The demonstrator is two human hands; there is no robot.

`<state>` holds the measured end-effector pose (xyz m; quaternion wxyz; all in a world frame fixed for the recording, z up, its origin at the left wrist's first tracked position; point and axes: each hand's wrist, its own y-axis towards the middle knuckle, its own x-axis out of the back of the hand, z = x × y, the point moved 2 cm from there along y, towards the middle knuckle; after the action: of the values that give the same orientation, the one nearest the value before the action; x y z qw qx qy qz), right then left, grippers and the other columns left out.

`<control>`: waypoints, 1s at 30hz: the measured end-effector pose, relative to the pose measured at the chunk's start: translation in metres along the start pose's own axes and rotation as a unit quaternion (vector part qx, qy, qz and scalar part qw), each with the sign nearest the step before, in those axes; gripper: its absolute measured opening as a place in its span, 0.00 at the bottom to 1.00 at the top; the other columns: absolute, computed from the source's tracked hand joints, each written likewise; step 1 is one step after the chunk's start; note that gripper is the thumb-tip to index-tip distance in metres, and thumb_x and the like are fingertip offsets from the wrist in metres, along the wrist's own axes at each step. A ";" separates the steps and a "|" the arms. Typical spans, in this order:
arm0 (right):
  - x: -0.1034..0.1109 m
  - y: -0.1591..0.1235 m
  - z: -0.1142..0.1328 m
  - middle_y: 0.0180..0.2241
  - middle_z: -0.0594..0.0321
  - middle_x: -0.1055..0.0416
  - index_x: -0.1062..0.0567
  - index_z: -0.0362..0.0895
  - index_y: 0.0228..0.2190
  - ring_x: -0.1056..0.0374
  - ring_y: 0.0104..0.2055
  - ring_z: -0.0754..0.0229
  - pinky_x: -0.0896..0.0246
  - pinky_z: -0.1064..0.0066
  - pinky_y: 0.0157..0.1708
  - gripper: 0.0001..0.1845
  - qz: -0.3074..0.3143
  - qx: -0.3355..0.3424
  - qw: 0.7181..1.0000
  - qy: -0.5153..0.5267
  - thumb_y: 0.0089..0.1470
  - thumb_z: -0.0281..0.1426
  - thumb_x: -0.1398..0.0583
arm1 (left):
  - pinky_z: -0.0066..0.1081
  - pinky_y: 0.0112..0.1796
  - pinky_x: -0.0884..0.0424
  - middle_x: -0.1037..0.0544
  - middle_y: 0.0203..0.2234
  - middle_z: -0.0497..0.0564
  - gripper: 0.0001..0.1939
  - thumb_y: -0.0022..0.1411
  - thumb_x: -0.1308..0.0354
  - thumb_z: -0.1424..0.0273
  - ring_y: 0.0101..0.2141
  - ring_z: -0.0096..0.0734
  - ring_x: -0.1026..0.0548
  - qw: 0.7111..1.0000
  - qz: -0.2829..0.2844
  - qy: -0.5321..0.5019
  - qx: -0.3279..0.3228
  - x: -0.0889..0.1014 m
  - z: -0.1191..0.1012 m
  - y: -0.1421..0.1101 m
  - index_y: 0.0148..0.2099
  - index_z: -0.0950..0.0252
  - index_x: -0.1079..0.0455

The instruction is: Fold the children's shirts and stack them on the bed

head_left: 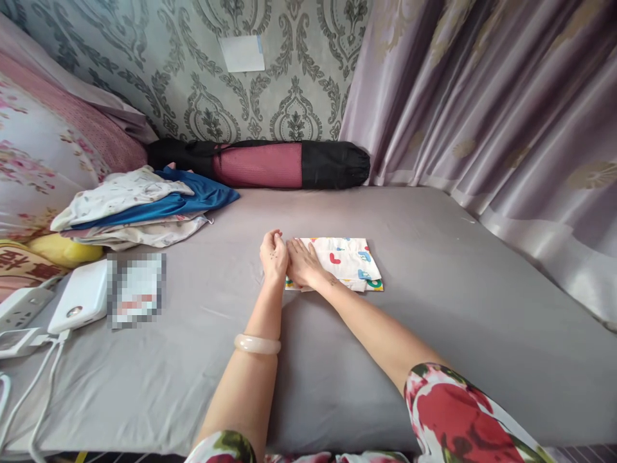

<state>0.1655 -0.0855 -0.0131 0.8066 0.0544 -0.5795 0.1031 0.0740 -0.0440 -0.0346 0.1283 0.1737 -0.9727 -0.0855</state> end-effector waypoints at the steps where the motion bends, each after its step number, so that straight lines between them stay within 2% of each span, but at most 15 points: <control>1: 0.004 -0.002 -0.004 0.69 0.50 0.55 0.48 0.33 0.66 0.62 0.71 0.52 0.67 0.54 0.67 0.32 -0.017 0.004 1.000 0.005 0.66 0.34 0.62 | 0.38 0.54 0.32 0.22 0.46 0.59 0.15 0.67 0.56 0.69 0.50 0.36 0.25 1.000 0.005 0.012 -0.009 -0.001 -0.003 -0.002 0.48 0.65 0.30; 3: 0.013 -0.010 -0.016 0.69 0.51 0.56 0.48 0.33 0.66 0.63 0.71 0.52 0.70 0.53 0.67 0.32 -0.057 0.007 0.998 -0.003 0.66 0.34 0.62 | 0.39 0.53 0.32 0.22 0.47 0.60 0.15 0.67 0.56 0.69 0.50 0.37 0.25 0.998 0.023 0.050 -0.039 -0.004 -0.010 -0.006 0.49 0.66 0.30; 6: 0.022 -0.025 -0.040 0.69 0.51 0.56 0.46 0.33 0.65 0.64 0.71 0.51 0.73 0.50 0.67 0.31 -0.086 -0.005 0.996 -0.036 0.65 0.33 0.60 | 0.40 0.54 0.33 0.24 0.50 0.61 0.17 0.67 0.56 0.72 0.53 0.39 0.27 0.980 0.079 0.132 -0.128 -0.014 -0.020 -0.017 0.53 0.67 0.32; 9: 0.024 -0.040 -0.063 0.69 0.50 0.55 0.44 0.34 0.65 0.63 0.71 0.51 0.72 0.49 0.67 0.31 -0.102 -0.021 0.992 -0.066 0.64 0.32 0.58 | 0.42 0.58 0.37 0.27 0.54 0.61 0.21 0.65 0.57 0.77 0.59 0.40 0.33 0.936 0.150 0.224 -0.227 -0.028 -0.026 -0.031 0.57 0.68 0.36; 11: 0.023 -0.046 -0.073 0.69 0.52 0.55 0.44 0.35 0.65 0.62 0.71 0.51 0.72 0.50 0.67 0.31 -0.105 -0.027 0.991 -0.079 0.63 0.31 0.58 | 0.46 0.61 0.42 0.30 0.58 0.61 0.22 0.65 0.58 0.77 0.63 0.42 0.39 0.899 0.192 0.291 -0.267 -0.037 -0.027 -0.041 0.60 0.69 0.38; 14: 0.018 -0.047 -0.081 0.69 0.54 0.54 0.44 0.36 0.65 0.61 0.70 0.52 0.70 0.51 0.67 0.31 -0.089 -0.028 0.992 -0.080 0.64 0.32 0.59 | 0.49 0.63 0.47 0.36 0.63 0.60 0.24 0.68 0.58 0.73 0.65 0.44 0.45 0.854 0.244 0.378 -0.260 -0.045 -0.025 -0.052 0.64 0.68 0.42; 16: 0.015 -0.045 -0.083 0.69 0.55 0.54 0.45 0.37 0.65 0.61 0.70 0.52 0.69 0.51 0.67 0.31 -0.079 -0.027 0.994 -0.075 0.65 0.33 0.59 | 0.49 0.63 0.49 0.38 0.64 0.59 0.24 0.70 0.59 0.70 0.66 0.45 0.46 0.837 0.269 0.414 -0.236 -0.046 -0.024 -0.056 0.66 0.67 0.43; 23: 0.014 -0.043 -0.085 0.68 0.57 0.53 0.45 0.38 0.66 0.61 0.70 0.52 0.69 0.52 0.67 0.31 -0.072 -0.027 0.995 -0.060 0.65 0.34 0.59 | 0.48 0.63 0.48 0.39 0.65 0.56 0.24 0.71 0.60 0.67 0.65 0.44 0.44 0.832 0.279 0.426 -0.222 -0.047 -0.023 -0.053 0.66 0.60 0.42; 28: 0.022 -0.041 -0.087 0.67 0.56 0.50 0.44 0.36 0.65 0.61 0.70 0.53 0.71 0.52 0.67 0.31 -0.081 -0.028 0.995 -0.050 0.64 0.32 0.59 | 0.50 0.64 0.52 0.42 0.66 0.55 0.25 0.69 0.60 0.71 0.67 0.43 0.49 0.837 0.270 0.404 -0.251 -0.049 -0.026 -0.051 0.67 0.61 0.44; 30: 0.021 -0.039 -0.088 0.67 0.56 0.49 0.44 0.35 0.65 0.61 0.70 0.53 0.72 0.52 0.67 0.31 -0.082 -0.026 0.995 -0.052 0.64 0.32 0.59 | 0.50 0.64 0.53 0.42 0.66 0.55 0.26 0.69 0.60 0.71 0.67 0.43 0.49 0.833 0.288 0.396 -0.257 -0.050 -0.027 -0.051 0.68 0.62 0.45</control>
<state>0.2627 -0.1033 -0.0200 0.7823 0.0860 -0.6166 0.0188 0.1427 -0.0762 -0.0308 0.5614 -0.1342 -0.7877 -0.2151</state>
